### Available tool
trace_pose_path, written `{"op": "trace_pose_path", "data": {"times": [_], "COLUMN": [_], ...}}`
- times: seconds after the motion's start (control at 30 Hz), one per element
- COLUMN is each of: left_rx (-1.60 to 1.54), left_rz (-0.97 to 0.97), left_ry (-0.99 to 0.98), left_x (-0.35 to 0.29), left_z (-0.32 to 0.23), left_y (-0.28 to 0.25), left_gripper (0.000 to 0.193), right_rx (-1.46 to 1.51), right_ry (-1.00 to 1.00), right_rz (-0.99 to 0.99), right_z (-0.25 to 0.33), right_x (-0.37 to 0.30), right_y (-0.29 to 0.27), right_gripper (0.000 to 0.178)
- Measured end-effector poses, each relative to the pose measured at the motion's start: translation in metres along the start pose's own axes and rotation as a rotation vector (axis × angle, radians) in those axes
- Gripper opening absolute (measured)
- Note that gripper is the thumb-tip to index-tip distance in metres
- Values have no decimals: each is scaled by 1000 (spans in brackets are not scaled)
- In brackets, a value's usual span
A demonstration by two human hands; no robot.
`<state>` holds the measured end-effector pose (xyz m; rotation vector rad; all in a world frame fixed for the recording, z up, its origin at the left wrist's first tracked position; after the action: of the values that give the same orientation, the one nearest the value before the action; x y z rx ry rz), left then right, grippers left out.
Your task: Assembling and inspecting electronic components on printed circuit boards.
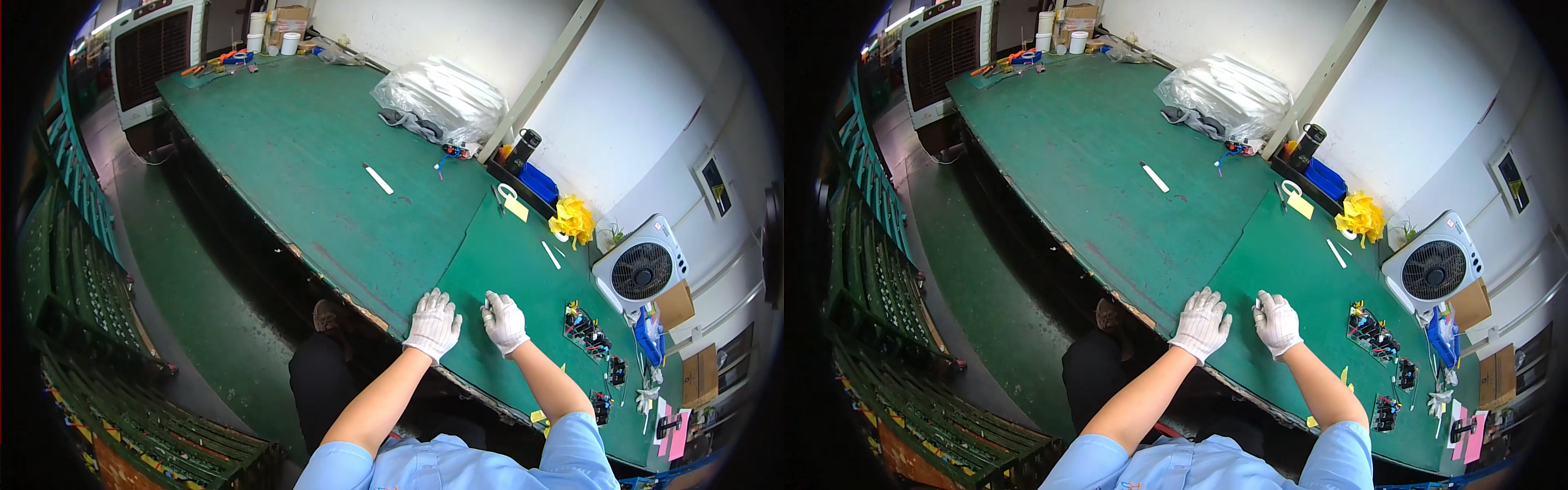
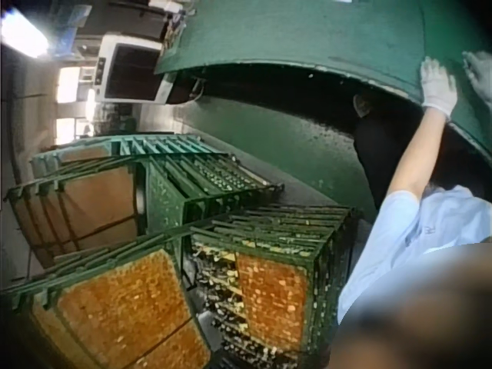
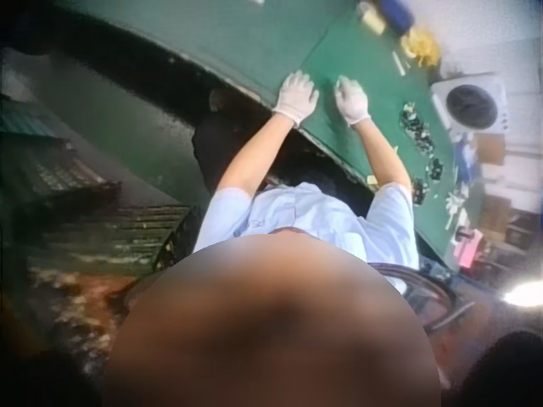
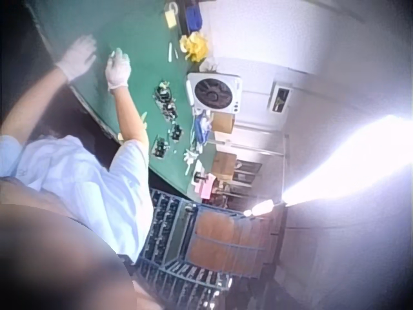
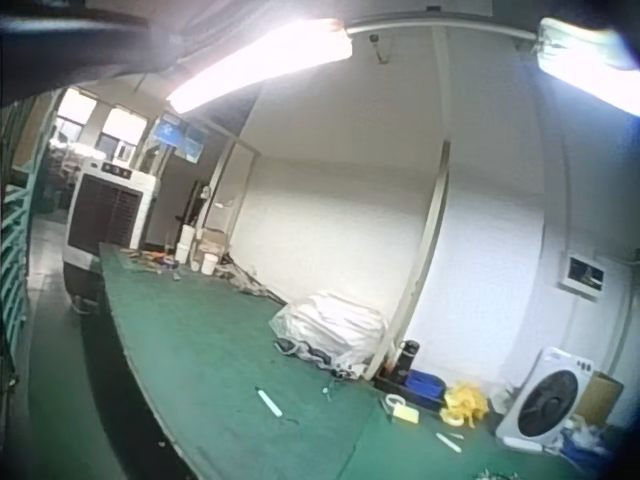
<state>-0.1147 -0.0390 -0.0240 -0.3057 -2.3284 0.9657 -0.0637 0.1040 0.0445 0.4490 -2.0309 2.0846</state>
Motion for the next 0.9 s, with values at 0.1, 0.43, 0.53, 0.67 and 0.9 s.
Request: {"op": "trace_pose_path", "data": {"times": [0.1, 0.43, 0.53, 0.67, 0.9], "left_rx": [-13, -24, -45, -17, 30], "left_rz": [15, 88, 223, 213, 153], "left_ry": [-3, -38, -82, -97, -92], "left_x": [6, -4, -8, -8, -1], "left_z": [2, -5, -8, -5, -3], "left_y": [-1, -1, -2, -3, -2], "left_gripper": [38, 42, 43, 41, 39], "right_rx": [-91, -7, -55, -42, -30], "right_ry": [62, 178, 199, 191, 202], "right_rz": [-13, -59, 34, 40, -5], "right_z": [1, -18, -25, -29, -26], "right_x": [-3, -28, -34, -32, -27], "right_y": [32, 57, 68, 80, 76], "right_gripper": [37, 42, 46, 49, 46]}}
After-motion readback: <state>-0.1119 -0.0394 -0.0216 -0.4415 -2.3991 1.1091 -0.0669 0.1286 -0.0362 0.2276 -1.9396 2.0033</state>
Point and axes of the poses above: each hand's wrist, its own x-axis towards the middle knuckle, its own y-axis out of the palm, z = x × y, the point moved 7 cm from there along x, towards the middle knuckle, and after that the axes turned 7 degrees about -y, right-handed, at the moved point
